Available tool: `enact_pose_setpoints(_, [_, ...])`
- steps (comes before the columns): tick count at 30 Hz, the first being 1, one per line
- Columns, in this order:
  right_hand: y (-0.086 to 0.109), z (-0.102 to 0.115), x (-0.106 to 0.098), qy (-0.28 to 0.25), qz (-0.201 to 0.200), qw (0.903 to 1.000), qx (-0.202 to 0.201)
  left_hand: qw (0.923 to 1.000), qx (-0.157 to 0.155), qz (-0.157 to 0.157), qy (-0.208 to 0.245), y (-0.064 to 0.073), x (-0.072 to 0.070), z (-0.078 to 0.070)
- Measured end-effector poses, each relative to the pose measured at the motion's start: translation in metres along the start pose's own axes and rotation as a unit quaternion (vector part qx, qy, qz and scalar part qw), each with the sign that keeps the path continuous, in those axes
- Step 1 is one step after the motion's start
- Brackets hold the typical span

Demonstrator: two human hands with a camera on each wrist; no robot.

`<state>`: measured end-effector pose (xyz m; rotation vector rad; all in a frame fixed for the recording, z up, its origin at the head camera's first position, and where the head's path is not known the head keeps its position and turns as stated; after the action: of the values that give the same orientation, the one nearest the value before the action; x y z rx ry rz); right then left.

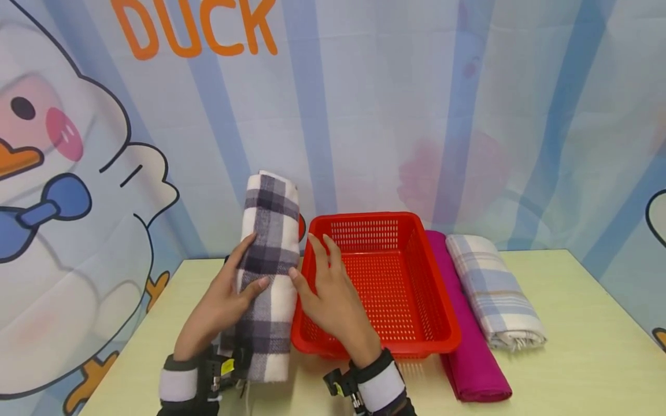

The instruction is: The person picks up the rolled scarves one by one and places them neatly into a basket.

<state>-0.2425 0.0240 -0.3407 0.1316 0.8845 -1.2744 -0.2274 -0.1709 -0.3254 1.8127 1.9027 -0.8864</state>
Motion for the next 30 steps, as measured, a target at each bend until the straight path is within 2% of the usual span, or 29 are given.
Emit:
enact_pose_setpoints(21, [-0.002, -0.003, -0.003, -0.028, 0.002, 0.9996, 0.002, 0.9995, 0.028, -0.011, 0.001, 0.004, 0.000, -0.012])
enact_pose_setpoints(30, [-0.002, -0.002, -0.004, -0.042, -0.012, 0.9990, -0.014, 0.9994, 0.031, -0.013, -0.002, 0.008, 0.001, -0.019])
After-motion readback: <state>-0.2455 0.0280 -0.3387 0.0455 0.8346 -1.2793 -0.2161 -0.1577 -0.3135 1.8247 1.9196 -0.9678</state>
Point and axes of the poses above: each hand's wrist, its own y-axis away from the middle knuckle, its own x-axis out of the palm, z = x × y, the point moved 3 cm from there along -y, towards the middle knuckle, and after that the axes turned 4 degrees about -x, right-handed, at the moved point
